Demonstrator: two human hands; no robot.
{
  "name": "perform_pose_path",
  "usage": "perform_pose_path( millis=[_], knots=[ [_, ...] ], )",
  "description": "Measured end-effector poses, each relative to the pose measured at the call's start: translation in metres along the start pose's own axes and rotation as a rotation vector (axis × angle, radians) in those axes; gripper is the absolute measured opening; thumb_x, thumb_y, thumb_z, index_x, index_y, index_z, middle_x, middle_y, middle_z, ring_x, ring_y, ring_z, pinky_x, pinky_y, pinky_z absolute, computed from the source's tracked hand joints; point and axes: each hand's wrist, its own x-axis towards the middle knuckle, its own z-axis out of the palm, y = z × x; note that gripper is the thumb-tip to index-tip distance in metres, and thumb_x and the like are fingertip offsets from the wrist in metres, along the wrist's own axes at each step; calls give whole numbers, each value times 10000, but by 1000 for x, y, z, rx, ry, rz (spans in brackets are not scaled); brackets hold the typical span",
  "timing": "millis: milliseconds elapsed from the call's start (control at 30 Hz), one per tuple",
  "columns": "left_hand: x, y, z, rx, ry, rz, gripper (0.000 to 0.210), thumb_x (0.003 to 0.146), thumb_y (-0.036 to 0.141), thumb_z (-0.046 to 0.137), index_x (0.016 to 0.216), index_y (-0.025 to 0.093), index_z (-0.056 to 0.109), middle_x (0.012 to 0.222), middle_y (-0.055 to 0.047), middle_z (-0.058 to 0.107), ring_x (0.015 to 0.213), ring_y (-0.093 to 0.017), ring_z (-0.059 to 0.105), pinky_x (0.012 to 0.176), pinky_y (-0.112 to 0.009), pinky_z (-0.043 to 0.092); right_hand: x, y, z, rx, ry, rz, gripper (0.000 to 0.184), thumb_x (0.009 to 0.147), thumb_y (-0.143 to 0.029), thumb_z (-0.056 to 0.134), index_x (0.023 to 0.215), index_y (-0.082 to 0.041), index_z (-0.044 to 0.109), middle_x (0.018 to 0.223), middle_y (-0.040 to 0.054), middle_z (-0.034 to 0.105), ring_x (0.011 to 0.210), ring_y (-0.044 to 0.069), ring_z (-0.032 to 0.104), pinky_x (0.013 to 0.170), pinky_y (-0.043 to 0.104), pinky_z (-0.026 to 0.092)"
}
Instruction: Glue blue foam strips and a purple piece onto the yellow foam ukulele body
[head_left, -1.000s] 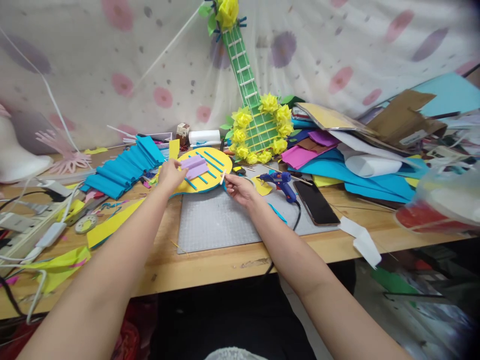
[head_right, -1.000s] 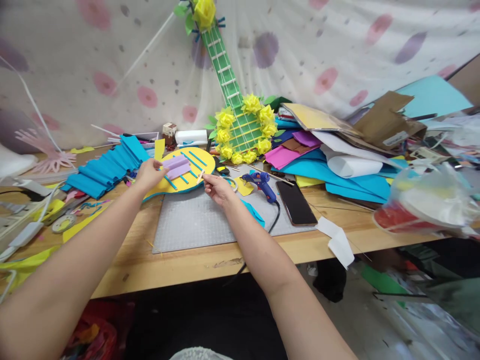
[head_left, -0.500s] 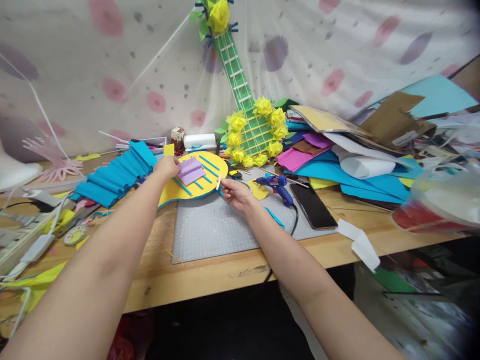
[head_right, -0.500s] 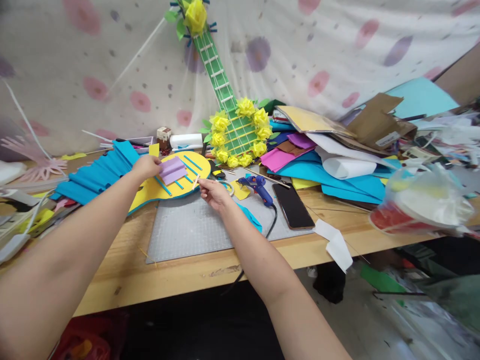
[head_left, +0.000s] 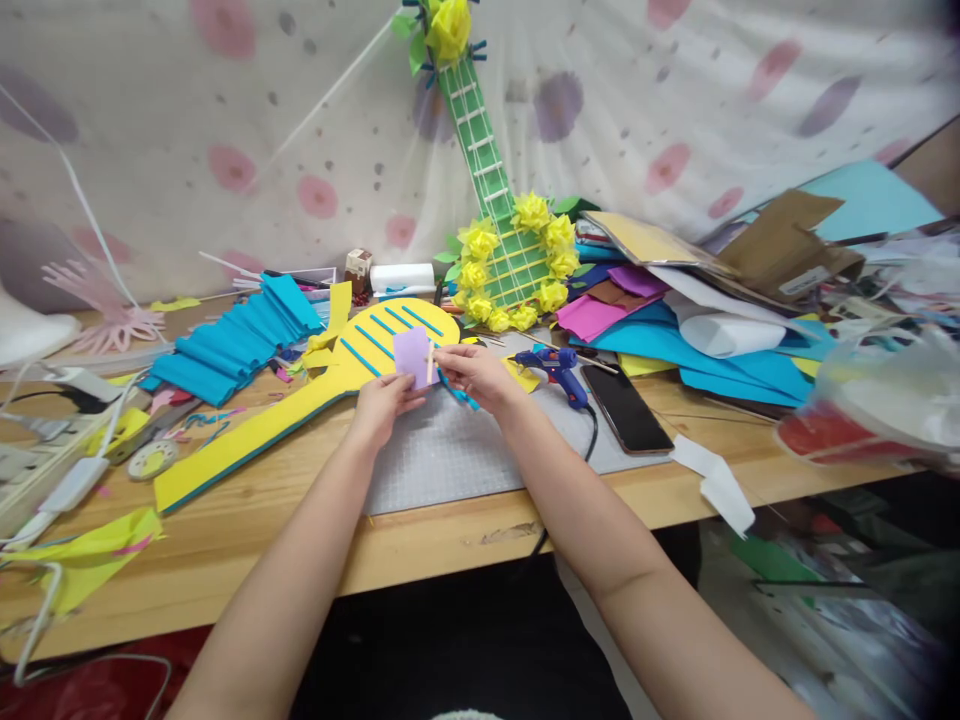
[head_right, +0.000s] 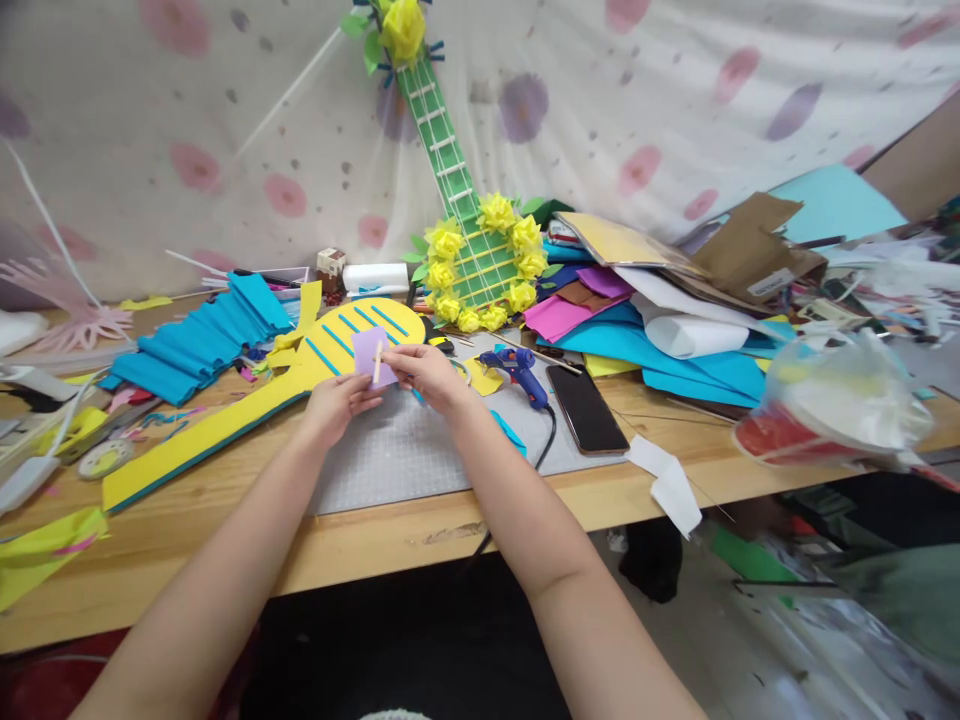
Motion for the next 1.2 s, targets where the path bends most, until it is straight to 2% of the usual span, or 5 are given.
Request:
perform_pose_path(
  millis=[233,367,733,933,1200],
  knots=[
    [-7,0,-22,45,-107,-53,77,666,135,626,700,67,641,722,-134,680,671,-204,672,553,-262,546,11,17,10,-407,42,24,135,613,-267,673,589,-137,645,424,-47,478,391,48,362,396,209,259],
    [-7,5,-28,52,-146,-66,137,673,129,598,761,47,663,776,-155,691,690,-214,676,560,-266,547,8,19,15,-389,42,70,115,639,-235,644,608,-124,645,483,-32,529,429,58,418,428,207,347],
    [-6,1,-29,76,-190,-86,193,698,123,569,842,33,661,825,-170,697,780,-238,678,602,-272,547,9,28,17,-347,121,105,83,685,-167,622,627,-109,633,483,-41,534,451,54,459,450,184,412],
    [-6,1,-29,102,-210,-102,237,705,175,593,876,22,653,818,-199,690,794,-256,675,592,-285,546,9,33,18,-460,154,57,89,705,-162,607,643,-109,642,518,-23,561,465,69,489,467,198,441],
    [-8,4,-28,111,-189,-117,228,710,237,616,831,52,667,771,-167,691,744,-245,677,544,-272,538,12,37,14,-704,177,-31,136,711,-226,607,678,-110,671,592,21,622,531,99,557,509,204,453]
  ],
)
